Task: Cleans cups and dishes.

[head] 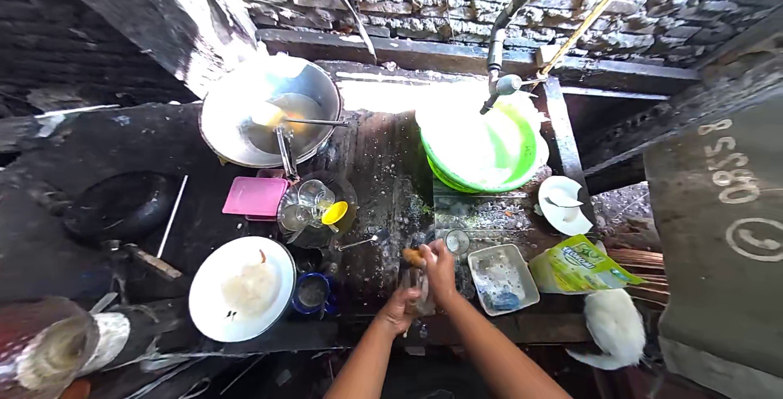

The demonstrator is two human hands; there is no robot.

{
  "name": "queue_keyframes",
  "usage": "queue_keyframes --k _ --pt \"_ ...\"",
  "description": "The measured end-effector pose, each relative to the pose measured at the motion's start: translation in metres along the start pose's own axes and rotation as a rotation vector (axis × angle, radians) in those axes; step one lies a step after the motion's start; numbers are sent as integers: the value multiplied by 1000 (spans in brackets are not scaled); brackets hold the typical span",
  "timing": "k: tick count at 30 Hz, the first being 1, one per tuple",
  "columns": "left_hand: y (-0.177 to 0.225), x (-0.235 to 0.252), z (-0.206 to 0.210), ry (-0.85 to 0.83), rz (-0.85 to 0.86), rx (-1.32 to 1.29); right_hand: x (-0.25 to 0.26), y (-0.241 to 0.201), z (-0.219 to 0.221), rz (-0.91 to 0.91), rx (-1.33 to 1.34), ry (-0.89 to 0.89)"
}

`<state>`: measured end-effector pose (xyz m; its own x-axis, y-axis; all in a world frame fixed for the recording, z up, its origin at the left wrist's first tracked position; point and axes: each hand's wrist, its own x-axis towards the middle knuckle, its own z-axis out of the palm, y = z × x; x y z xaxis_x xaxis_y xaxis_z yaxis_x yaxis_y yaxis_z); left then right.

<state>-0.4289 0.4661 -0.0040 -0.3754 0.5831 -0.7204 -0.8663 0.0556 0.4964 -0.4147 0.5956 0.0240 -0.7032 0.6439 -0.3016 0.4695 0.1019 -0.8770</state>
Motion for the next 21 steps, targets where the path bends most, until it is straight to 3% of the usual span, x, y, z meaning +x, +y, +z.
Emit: queue_keyframes --k 3,6,8,11,13,16,19,21 --pt "11 3 1 -36 93 399 17 16 -24 254 -101 -423" --pt "26 7 2 -127 229 1064 -1 29 -27 245 -164 -764" --pt "30 -2 14 -144 175 1418 -12 29 -31 264 -153 -825" --pt "32 -8 28 -125 158 1531 -18 27 -30 303 19 -606" --pt "35 -1 25 -182 194 1561 -25 24 -31 335 66 -587" --pt "9 10 8 -252 256 1283 -26 42 -41 179 115 -598" --pt "-24 26 2 -69 402 877 -16 49 -69 211 162 -83" --pt "-33 41 1 48 482 767 -4 61 -91 264 70 231"
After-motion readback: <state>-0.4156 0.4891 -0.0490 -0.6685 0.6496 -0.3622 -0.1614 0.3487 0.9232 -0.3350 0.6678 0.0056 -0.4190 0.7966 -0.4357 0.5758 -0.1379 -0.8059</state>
